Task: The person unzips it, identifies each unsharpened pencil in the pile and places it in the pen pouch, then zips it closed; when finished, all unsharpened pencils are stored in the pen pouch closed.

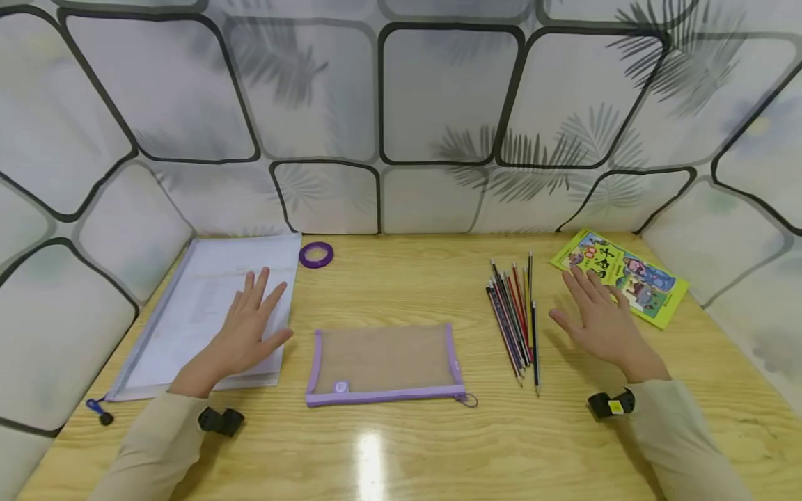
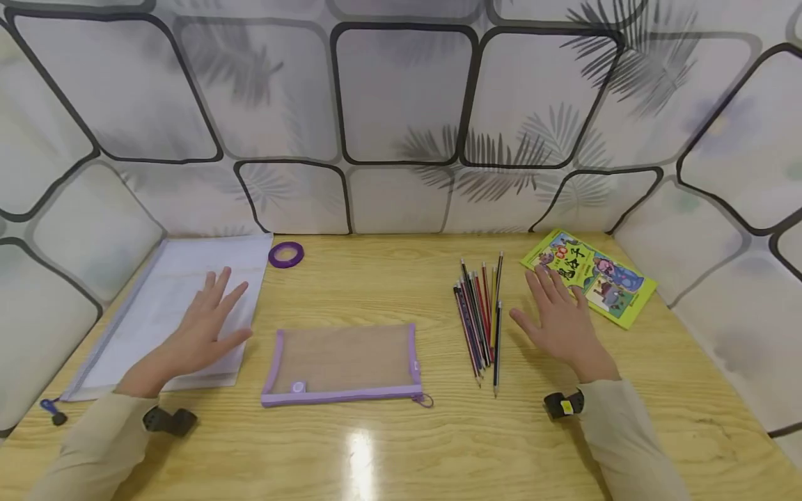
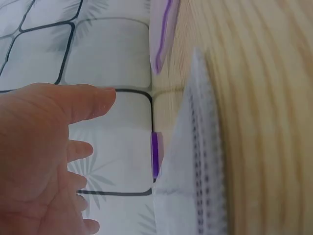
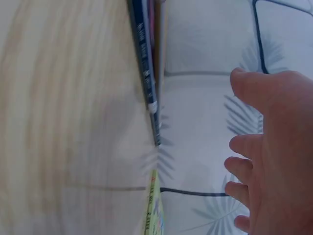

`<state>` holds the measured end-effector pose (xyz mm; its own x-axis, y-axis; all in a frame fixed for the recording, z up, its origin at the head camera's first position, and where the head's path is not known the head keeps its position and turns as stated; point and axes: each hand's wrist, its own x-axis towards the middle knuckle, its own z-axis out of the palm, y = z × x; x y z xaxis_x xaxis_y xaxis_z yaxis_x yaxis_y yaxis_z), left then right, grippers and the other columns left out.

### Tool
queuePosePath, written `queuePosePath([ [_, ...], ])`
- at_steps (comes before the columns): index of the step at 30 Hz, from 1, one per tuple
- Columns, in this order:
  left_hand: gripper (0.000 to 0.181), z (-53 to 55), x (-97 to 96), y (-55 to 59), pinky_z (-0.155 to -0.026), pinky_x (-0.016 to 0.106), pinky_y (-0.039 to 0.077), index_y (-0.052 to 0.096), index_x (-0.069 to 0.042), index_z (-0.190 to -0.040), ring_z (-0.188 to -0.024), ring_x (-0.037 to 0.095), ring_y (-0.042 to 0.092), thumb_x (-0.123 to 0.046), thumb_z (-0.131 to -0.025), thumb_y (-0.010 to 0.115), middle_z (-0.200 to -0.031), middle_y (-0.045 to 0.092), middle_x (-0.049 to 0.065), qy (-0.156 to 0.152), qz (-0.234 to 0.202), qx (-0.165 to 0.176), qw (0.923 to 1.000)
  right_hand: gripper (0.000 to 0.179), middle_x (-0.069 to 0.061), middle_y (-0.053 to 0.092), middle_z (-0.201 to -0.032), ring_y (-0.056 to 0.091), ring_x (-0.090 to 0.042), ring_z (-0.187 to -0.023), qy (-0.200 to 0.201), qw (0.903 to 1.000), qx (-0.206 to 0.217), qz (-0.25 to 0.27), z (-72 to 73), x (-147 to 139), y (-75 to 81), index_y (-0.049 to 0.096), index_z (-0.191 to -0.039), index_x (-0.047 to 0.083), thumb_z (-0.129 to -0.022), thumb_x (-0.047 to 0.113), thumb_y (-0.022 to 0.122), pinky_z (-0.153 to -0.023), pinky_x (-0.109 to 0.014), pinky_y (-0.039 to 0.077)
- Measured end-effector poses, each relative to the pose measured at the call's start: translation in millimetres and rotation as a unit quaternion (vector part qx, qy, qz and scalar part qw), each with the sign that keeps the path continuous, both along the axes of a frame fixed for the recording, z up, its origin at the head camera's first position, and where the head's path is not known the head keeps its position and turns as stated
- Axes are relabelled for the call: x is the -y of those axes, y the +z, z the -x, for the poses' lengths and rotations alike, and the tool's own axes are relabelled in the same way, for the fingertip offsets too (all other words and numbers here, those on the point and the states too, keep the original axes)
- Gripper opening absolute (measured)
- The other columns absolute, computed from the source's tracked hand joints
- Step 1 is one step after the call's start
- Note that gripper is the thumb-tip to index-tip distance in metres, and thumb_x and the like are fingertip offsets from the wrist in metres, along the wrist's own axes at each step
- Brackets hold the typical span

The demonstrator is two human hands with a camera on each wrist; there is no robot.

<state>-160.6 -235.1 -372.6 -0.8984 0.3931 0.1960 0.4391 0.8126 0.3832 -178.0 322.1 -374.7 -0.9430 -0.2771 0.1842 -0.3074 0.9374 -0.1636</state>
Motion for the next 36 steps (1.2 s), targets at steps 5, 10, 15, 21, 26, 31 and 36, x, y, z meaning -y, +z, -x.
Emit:
queuePosePath([
  [5,0.071,-2.7,-9.2,0.1,-0.107,0.074,0.012,0.029,0.007,-0.145,-0.141,0.054,0.006,-0.018,-0.090,0.066,-0.155,0.007,0.033,-0.020,0.001,-0.005,0.9998,0.075,-0.020,0.020,-0.158,0.019,-0.042,-0.144,0.016,0.9998,-0.012,0.003,-2.6,11.7,6.5,0.018,-0.154,0.005,-0.099,0.047,0.047,-0.105,-0.071,0.016],
  [10,0.069,-6.1,-14.9,-0.2,-0.106,0.074,0.017,0.030,0.008,-0.144,-0.139,0.054,0.014,-0.017,-0.090,0.066,-0.154,0.012,0.032,-0.040,0.004,-0.012,0.9991,0.072,-0.023,0.029,-0.153,0.028,-0.046,-0.137,0.024,0.9994,-0.024,0.008,-4.3,20.7,11.1,0.028,-0.150,0.001,-0.098,0.044,0.051,-0.102,-0.069,0.021],
  [15,0.067,-8.9,-21.3,-0.4,-0.103,0.074,0.022,0.032,0.008,-0.143,-0.136,0.055,0.020,-0.015,-0.090,0.066,-0.152,0.019,0.031,-0.059,-0.003,-0.028,0.9978,0.068,-0.025,0.033,-0.149,0.032,-0.047,-0.133,0.024,0.9993,-0.025,0.013,-6.7,25.4,11.7,0.034,-0.146,-0.001,-0.098,0.043,0.051,-0.100,-0.070,0.023],
  [21,0.065,-12.6,-30.3,-0.8,-0.098,0.071,0.031,0.034,0.005,-0.143,-0.131,0.050,0.034,-0.016,-0.090,0.066,-0.150,0.028,0.027,-0.058,-0.002,-0.016,0.9982,0.063,-0.024,0.037,-0.146,0.035,-0.047,-0.131,0.031,0.9990,-0.025,0.020,-10.2,32.3,13.7,0.038,-0.143,-0.002,-0.097,0.039,0.055,-0.097,-0.070,0.027],
  [26,0.059,-15.5,-38.6,-0.6,-0.096,0.068,0.033,0.040,0.003,-0.140,-0.128,0.045,0.038,-0.012,-0.089,0.067,-0.144,0.037,0.024,-0.071,-0.015,-0.003,0.9974,0.060,-0.023,0.043,-0.141,0.036,-0.045,-0.130,0.043,0.9985,-0.024,0.024,-12.5,40.7,14.2,0.042,-0.140,0.000,-0.096,0.038,0.057,-0.097,-0.067,0.025],
  [31,0.052,-19.6,-47.5,1.1,-0.098,0.065,0.030,0.047,0.001,-0.135,-0.128,0.041,0.041,-0.012,-0.089,0.067,-0.139,0.045,0.021,-0.084,-0.026,-0.006,0.9961,0.059,-0.022,0.045,-0.140,0.039,-0.043,-0.127,0.052,0.9983,-0.026,0.007,-15.6,49.5,13.0,0.044,-0.139,0.001,-0.095,0.037,0.060,-0.098,-0.063,0.024],
  [36,0.044,-24.2,-51.8,1.6,-0.098,0.065,0.031,0.053,0.001,-0.129,-0.127,0.039,0.043,-0.012,-0.089,0.067,-0.136,0.048,0.020,-0.097,-0.030,-0.002,0.9948,0.057,-0.021,0.045,-0.140,0.039,-0.042,-0.128,0.069,0.9975,-0.008,0.008,-23.5,65.1,15.7,0.045,-0.139,0.003,-0.094,0.034,0.062,-0.098,-0.064,0.025],
])
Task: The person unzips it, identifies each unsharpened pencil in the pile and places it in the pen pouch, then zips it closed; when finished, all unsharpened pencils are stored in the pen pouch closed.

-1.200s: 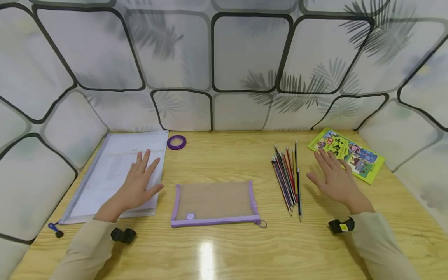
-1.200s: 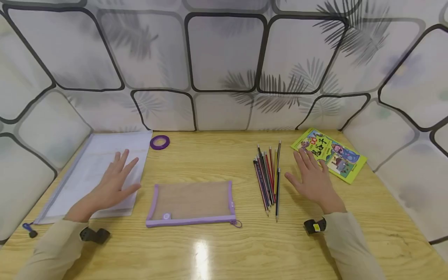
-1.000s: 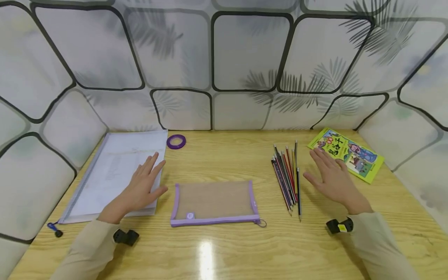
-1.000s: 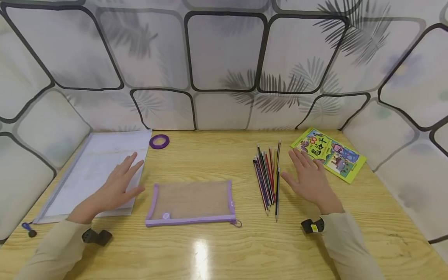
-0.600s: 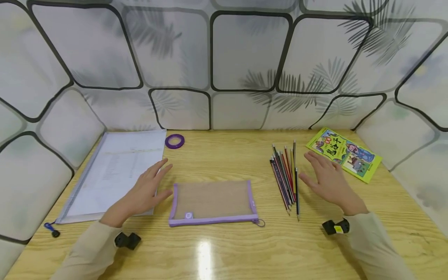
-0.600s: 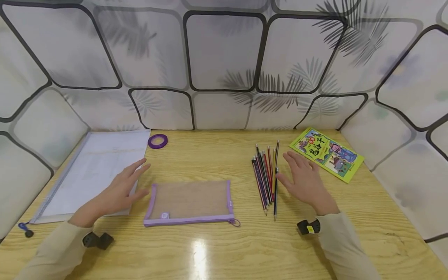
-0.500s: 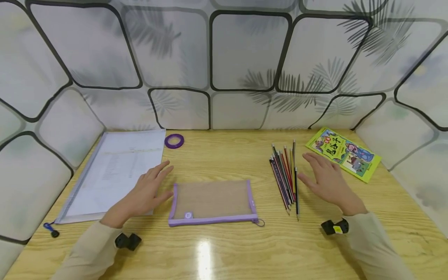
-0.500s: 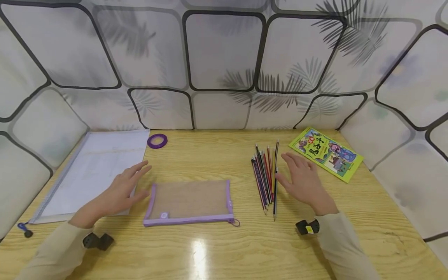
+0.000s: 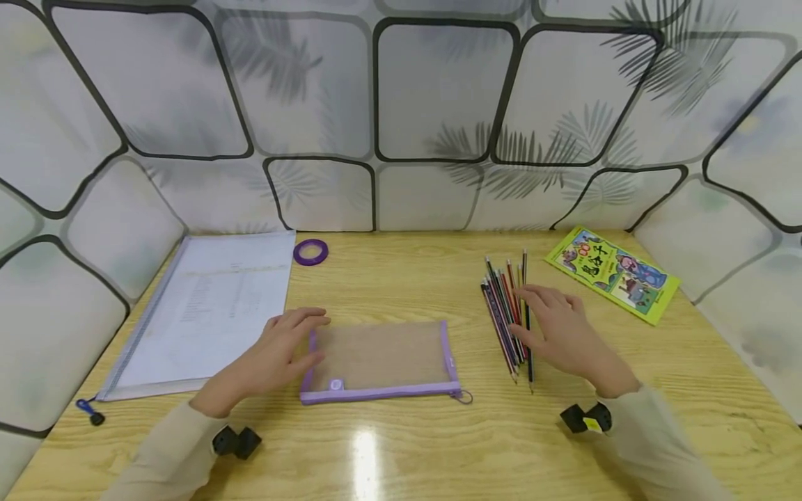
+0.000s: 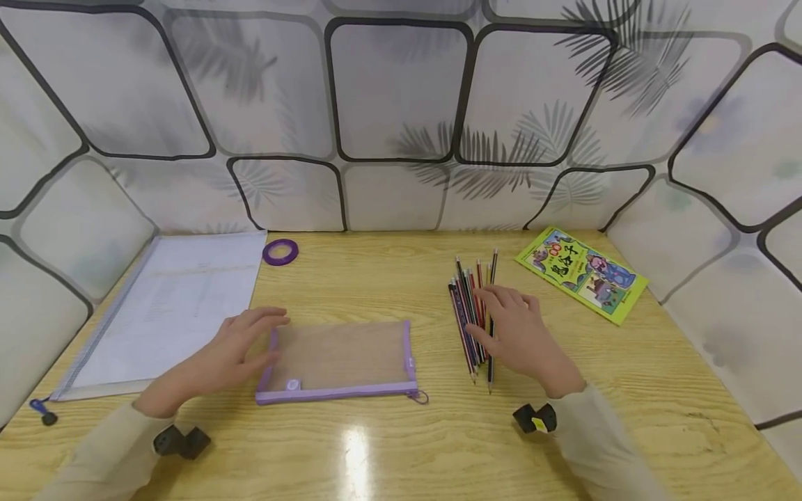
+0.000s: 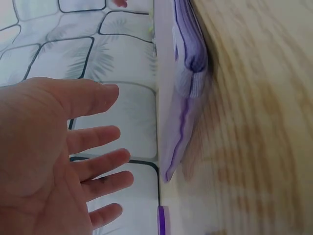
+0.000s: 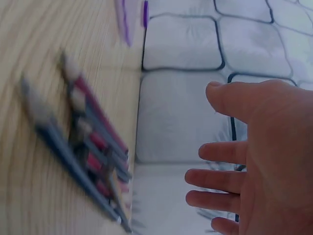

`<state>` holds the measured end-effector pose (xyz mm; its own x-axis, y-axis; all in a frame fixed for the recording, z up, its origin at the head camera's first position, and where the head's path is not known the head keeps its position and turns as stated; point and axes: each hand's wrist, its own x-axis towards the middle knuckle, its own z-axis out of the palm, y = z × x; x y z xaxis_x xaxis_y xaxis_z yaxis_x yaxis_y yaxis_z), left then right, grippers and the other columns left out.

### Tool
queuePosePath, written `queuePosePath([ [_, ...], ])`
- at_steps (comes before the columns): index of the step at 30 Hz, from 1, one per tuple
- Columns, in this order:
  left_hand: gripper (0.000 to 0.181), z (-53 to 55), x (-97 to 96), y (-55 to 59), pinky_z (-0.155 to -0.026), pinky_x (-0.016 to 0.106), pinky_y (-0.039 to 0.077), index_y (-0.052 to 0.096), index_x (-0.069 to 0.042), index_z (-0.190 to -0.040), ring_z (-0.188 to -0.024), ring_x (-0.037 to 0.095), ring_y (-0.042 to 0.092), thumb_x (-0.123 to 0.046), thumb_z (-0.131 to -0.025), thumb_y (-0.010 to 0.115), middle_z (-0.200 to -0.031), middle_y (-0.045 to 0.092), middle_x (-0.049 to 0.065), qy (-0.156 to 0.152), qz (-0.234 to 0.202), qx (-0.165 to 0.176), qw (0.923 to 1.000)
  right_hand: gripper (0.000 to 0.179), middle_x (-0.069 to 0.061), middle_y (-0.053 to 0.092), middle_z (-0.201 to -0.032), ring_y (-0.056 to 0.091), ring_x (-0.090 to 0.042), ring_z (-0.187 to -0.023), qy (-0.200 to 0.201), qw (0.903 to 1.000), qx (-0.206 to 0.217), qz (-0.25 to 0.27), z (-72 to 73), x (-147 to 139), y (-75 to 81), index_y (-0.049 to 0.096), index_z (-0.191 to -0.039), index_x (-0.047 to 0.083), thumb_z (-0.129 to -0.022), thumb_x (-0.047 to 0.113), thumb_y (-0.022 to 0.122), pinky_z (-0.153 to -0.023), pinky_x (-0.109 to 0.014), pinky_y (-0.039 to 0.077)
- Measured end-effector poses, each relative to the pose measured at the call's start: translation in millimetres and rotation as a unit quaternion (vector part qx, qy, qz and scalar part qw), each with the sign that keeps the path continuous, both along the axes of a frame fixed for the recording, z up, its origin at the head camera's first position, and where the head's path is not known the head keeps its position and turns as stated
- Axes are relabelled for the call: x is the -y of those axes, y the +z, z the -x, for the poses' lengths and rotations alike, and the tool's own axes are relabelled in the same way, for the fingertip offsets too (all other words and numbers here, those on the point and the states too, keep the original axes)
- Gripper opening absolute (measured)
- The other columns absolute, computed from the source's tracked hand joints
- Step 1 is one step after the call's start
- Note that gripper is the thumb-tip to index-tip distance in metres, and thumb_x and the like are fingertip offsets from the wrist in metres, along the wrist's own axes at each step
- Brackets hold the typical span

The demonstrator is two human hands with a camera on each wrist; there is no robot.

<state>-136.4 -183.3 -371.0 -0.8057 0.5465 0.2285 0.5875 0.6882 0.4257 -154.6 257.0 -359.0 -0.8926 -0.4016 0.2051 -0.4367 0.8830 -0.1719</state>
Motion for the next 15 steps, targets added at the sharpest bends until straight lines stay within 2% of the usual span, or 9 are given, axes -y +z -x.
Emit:
queuePosePath([
  [3,0.039,-0.7,-0.9,-0.9,-0.099,0.061,0.037,0.056,0.002,-0.124,-0.122,0.038,0.048,-0.010,-0.088,0.068,-0.131,0.052,0.019,-0.019,-0.003,-0.010,0.9998,0.053,-0.020,0.048,-0.138,0.042,-0.040,-0.126,0.026,0.9995,-0.013,0.007,-5.2,11.5,1.2,0.049,-0.136,0.003,-0.093,0.029,0.065,-0.096,-0.064,0.027],
  [7,0.033,0.2,-3.1,-3.2,-0.098,0.051,0.047,0.059,0.001,-0.117,-0.117,0.033,0.055,-0.009,-0.087,0.069,-0.123,0.057,0.014,-0.043,-0.002,-0.022,0.9988,0.047,-0.018,0.053,-0.133,0.045,-0.036,-0.122,0.050,0.9975,-0.050,-0.005,-9.9,22.2,0.6,0.054,-0.129,0.003,-0.089,0.025,0.068,-0.093,-0.063,0.031],
  [11,0.027,0.2,-7.2,-4.9,-0.095,0.045,0.050,0.062,-0.002,-0.111,-0.112,0.029,0.058,-0.009,-0.086,0.070,-0.118,0.060,0.009,-0.051,0.004,-0.038,0.9980,0.044,-0.016,0.057,-0.128,0.049,-0.035,-0.118,0.069,0.9954,-0.066,-0.011,-13.8,28.3,-0.4,0.058,-0.125,0.004,-0.088,0.023,0.070,-0.090,-0.061,0.035],
  [15,0.024,-2.8,-12.8,-7.0,-0.091,0.042,0.052,0.063,-0.004,-0.109,-0.107,0.025,0.059,-0.010,-0.087,0.069,-0.113,0.061,0.005,-0.057,0.004,-0.027,0.9980,0.040,-0.015,0.058,-0.125,0.052,-0.035,-0.114,0.089,0.9939,-0.065,-0.004,-18.1,33.2,-2.4,0.060,-0.121,0.005,-0.086,0.021,0.072,-0.086,-0.057,0.042],
])
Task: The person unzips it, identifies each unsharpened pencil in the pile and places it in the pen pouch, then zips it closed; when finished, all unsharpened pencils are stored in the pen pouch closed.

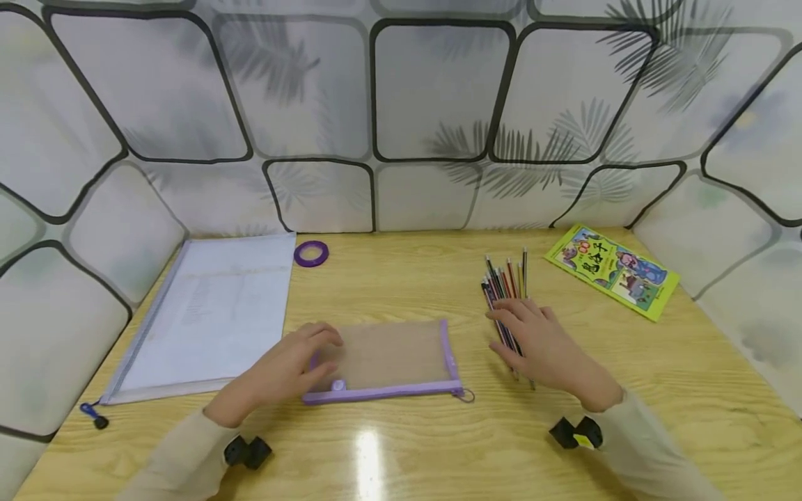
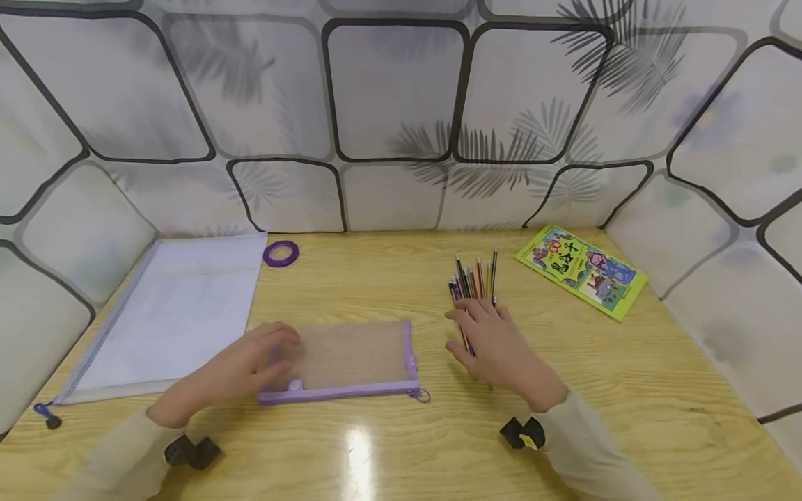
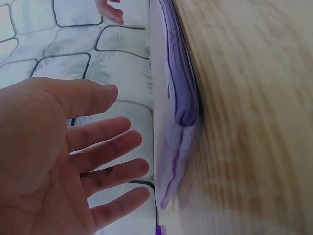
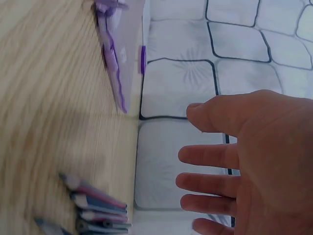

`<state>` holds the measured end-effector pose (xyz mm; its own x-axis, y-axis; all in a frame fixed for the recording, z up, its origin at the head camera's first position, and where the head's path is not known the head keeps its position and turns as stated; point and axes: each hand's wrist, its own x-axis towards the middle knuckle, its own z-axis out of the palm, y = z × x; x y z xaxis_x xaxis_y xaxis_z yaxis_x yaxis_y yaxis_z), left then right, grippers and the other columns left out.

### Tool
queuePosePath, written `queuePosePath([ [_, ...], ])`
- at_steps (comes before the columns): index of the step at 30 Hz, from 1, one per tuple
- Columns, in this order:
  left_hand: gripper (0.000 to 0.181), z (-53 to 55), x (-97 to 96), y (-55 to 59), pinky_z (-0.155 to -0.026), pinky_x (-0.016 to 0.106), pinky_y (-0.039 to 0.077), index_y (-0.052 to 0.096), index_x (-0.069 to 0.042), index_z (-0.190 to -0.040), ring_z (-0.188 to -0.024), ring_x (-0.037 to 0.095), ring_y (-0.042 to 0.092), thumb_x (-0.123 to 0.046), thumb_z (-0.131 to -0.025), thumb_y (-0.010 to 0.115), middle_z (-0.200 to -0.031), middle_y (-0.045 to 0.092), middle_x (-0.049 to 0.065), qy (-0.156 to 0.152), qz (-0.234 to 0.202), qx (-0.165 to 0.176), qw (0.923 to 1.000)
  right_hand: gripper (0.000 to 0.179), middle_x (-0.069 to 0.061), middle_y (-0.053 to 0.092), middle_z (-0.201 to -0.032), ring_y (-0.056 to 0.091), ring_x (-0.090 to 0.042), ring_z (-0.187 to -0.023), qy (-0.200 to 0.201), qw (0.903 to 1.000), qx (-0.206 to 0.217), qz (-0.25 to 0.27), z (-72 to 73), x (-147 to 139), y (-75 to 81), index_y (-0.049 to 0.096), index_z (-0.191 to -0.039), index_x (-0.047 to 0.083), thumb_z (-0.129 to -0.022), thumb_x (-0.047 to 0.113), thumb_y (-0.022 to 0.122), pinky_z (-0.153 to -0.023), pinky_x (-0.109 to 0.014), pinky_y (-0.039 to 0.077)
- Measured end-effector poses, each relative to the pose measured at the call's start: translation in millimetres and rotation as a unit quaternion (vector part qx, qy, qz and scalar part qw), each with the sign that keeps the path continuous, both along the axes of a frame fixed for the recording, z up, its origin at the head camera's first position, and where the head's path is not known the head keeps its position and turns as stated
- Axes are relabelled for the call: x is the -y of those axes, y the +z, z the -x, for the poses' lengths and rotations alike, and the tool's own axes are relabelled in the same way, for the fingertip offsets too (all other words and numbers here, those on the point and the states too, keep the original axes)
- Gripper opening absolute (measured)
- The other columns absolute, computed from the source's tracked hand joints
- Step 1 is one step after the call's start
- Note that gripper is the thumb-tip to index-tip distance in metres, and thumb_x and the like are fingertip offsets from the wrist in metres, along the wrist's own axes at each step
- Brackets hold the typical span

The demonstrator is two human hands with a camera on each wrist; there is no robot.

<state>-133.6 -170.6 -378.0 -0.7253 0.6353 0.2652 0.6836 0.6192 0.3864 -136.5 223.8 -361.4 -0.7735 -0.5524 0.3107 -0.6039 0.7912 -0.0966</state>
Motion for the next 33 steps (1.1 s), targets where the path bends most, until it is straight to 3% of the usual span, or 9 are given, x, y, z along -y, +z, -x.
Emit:
queuePosePath([
  [7,0.022,-4.2,-7.3,-3.9,-0.080,0.034,0.051,0.063,-0.006,-0.110,-0.094,0.016,0.057,-0.015,-0.090,0.067,-0.105,0.059,0.001,-0.014,0.015,0.038,0.9991,0.027,-0.006,0.059,-0.106,0.053,-0.020,-0.095,0.051,0.9977,0.034,0.027,-6.0,14.7,-4.9,0.065,-0.109,0.006,-0.086,0.019,0.072,-0.077,-0.039,0.051],
  [15,0.021,-6.8,-16.4,-7.3,-0.072,0.026,0.048,0.064,-0.007,-0.104,-0.082,0.010,0.051,-0.019,-0.088,0.070,-0.096,0.054,0.000,-0.024,0.015,0.049,0.9984,0.015,0.003,0.059,-0.090,0.054,-0.012,-0.083,0.057,0.9931,0.103,0.004,-16.3,25.9,-9.5,0.066,-0.093,0.013,-0.088,0.026,0.069,-0.066,-0.026,0.050],
  [22,0.022,-10.3,-22.7,-5.5,-0.069,0.021,0.046,0.065,-0.008,-0.104,-0.080,0.008,0.049,-0.020,-0.087,0.071,-0.094,0.054,-0.001,-0.049,0.016,0.073,0.9960,0.017,0.009,0.055,-0.083,0.045,-0.004,-0.074,0.051,0.9867,0.154,-0.009,-23.7,34.4,-12.0,0.063,-0.088,0.017,-0.087,0.033,0.069,-0.060,-0.021,0.041],
  [27,0.020,-9.9,-24.5,-7.1,-0.071,0.021,0.048,0.063,-0.011,-0.101,-0.082,0.006,0.051,-0.020,-0.086,0.072,-0.094,0.056,-0.004,-0.052,0.032,0.086,0.9944,0.021,0.010,0.049,-0.074,0.039,-0.002,-0.066,0.048,0.9852,0.164,-0.013,-24.7,44.0,-11.9,0.060,-0.081,0.018,-0.084,0.033,0.073,-0.054,-0.018,0.034],
  [33,0.015,-8.7,-27.1,-9.2,-0.067,0.018,0.048,0.060,-0.015,-0.089,-0.075,0.002,0.051,-0.017,-0.083,0.074,-0.083,0.056,-0.008,-0.060,0.028,0.092,0.9935,0.026,0.012,0.048,-0.062,0.039,-0.001,-0.055,0.008,0.9832,0.182,-0.009,-25.2,53.3,-13.8,0.057,-0.068,0.018,-0.082,0.029,0.076,-0.046,-0.017,0.033],
])
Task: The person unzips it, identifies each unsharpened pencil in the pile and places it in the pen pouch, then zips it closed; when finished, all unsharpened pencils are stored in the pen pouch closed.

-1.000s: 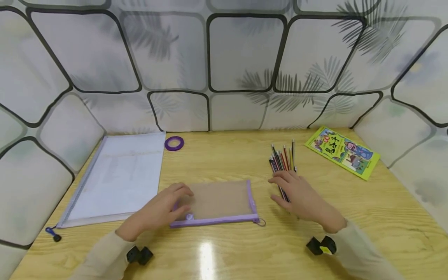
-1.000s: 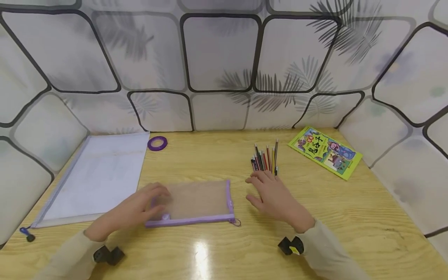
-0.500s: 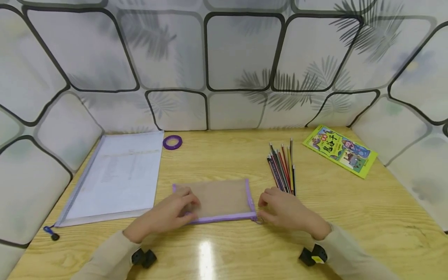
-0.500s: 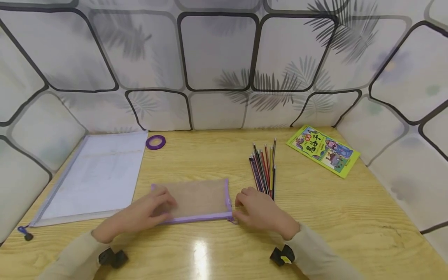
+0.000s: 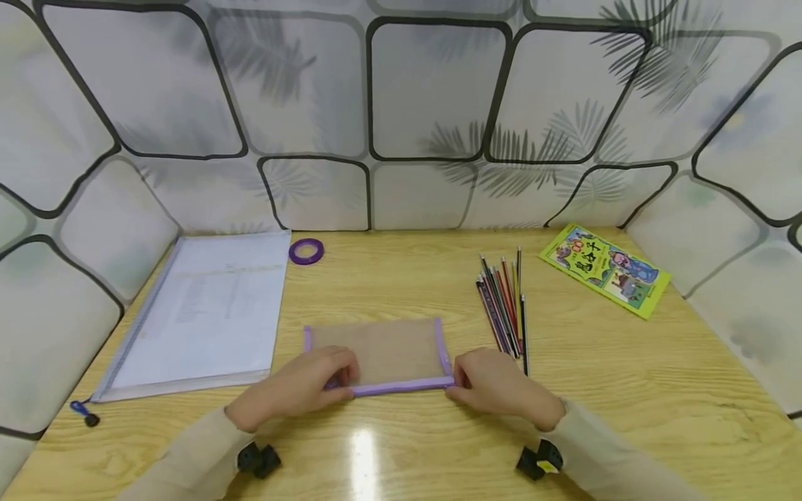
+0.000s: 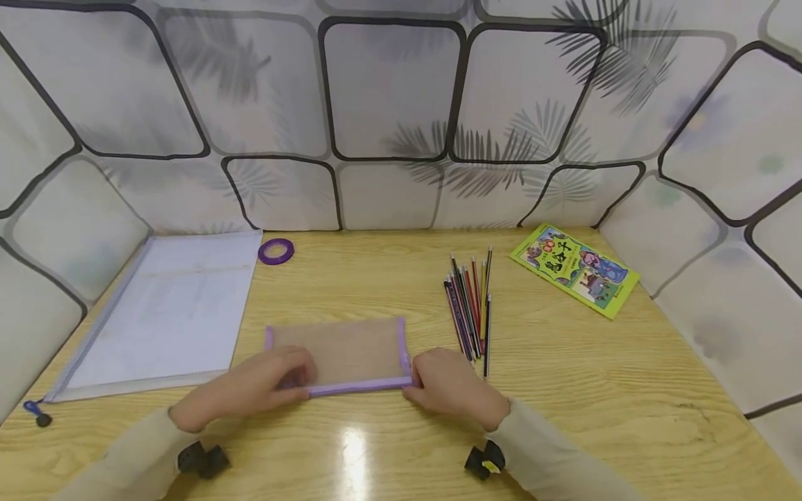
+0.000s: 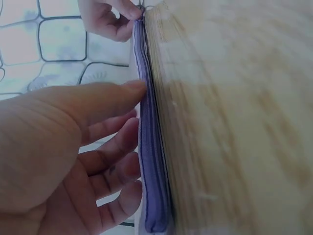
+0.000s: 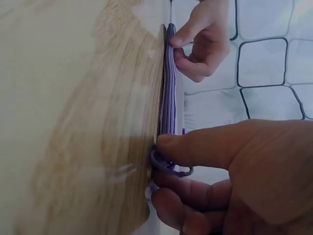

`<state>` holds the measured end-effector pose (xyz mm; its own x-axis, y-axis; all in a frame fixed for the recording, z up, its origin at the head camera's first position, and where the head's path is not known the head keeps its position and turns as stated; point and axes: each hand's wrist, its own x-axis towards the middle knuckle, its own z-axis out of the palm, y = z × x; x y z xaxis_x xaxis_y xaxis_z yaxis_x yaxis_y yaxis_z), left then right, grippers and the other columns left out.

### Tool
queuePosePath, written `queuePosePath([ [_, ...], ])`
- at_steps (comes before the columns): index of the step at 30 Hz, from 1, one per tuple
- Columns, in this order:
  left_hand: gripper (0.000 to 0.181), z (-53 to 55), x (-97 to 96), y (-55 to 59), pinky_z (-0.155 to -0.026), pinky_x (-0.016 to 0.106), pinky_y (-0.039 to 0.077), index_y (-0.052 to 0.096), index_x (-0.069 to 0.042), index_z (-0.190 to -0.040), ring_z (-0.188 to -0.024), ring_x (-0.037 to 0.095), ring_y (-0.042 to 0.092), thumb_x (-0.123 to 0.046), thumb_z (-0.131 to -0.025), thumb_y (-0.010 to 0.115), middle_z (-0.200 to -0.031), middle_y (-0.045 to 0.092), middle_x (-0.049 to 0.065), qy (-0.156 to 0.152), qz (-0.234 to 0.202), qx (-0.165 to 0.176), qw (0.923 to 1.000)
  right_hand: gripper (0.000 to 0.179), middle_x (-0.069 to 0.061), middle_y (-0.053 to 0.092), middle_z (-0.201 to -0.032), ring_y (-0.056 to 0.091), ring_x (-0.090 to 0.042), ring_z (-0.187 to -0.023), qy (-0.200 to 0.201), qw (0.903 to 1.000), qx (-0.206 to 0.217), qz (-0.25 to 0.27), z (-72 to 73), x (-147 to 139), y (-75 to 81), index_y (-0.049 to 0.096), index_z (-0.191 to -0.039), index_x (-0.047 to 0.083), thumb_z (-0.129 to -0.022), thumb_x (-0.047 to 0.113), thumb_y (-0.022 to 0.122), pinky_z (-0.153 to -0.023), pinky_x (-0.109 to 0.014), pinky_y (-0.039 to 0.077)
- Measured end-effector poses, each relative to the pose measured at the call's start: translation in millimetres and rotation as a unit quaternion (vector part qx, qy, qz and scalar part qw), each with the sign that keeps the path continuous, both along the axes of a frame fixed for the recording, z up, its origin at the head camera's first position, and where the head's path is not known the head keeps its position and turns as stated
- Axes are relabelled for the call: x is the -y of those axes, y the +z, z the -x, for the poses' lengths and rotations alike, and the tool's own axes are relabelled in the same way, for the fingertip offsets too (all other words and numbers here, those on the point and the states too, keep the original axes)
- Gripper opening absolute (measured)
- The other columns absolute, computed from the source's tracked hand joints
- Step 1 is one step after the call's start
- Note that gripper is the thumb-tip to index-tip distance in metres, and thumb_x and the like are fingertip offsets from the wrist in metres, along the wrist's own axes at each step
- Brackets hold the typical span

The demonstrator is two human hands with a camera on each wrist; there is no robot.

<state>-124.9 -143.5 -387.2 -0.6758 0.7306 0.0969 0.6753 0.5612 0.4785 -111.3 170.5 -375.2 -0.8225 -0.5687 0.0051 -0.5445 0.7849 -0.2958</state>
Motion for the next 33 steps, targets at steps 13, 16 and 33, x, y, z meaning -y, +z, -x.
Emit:
queuePosePath([
  [13,0.012,-2.2,-10.9,3.8,-0.063,0.016,0.048,0.063,-0.014,-0.079,-0.069,0.000,0.053,-0.013,-0.081,0.075,-0.074,0.060,-0.009,-0.015,-0.003,-0.005,0.9999,0.032,0.009,0.046,-0.056,0.039,-0.004,-0.051,-0.064,0.9977,-0.021,0.005,6.5,6.8,-2.2,0.050,-0.062,0.017,-0.087,0.020,0.070,-0.044,-0.018,0.029],
  [16,0.012,-4.5,-13.7,4.0,-0.061,0.015,0.047,0.063,-0.014,-0.078,-0.067,-0.001,0.052,-0.013,-0.080,0.075,-0.072,0.060,-0.010,-0.013,-0.002,-0.001,0.9999,0.032,0.009,0.042,-0.056,0.036,-0.003,-0.050,-0.049,0.9980,-0.032,0.022,13.1,5.9,-5.7,0.048,-0.064,0.017,-0.088,0.019,0.068,-0.043,-0.016,0.026],
  [33,0.010,-20.8,-41.5,8.1,-0.066,0.015,0.047,0.069,-0.008,-0.091,-0.070,0.000,0.051,-0.016,-0.085,0.072,-0.076,0.061,-0.008,-0.037,-0.004,-0.033,0.9988,0.017,0.007,0.049,-0.059,0.037,-0.003,-0.050,-0.055,0.9848,0.000,0.165,53.0,1.0,-9.5,0.061,-0.075,0.012,-0.092,0.013,0.064,-0.046,-0.018,0.031],
])
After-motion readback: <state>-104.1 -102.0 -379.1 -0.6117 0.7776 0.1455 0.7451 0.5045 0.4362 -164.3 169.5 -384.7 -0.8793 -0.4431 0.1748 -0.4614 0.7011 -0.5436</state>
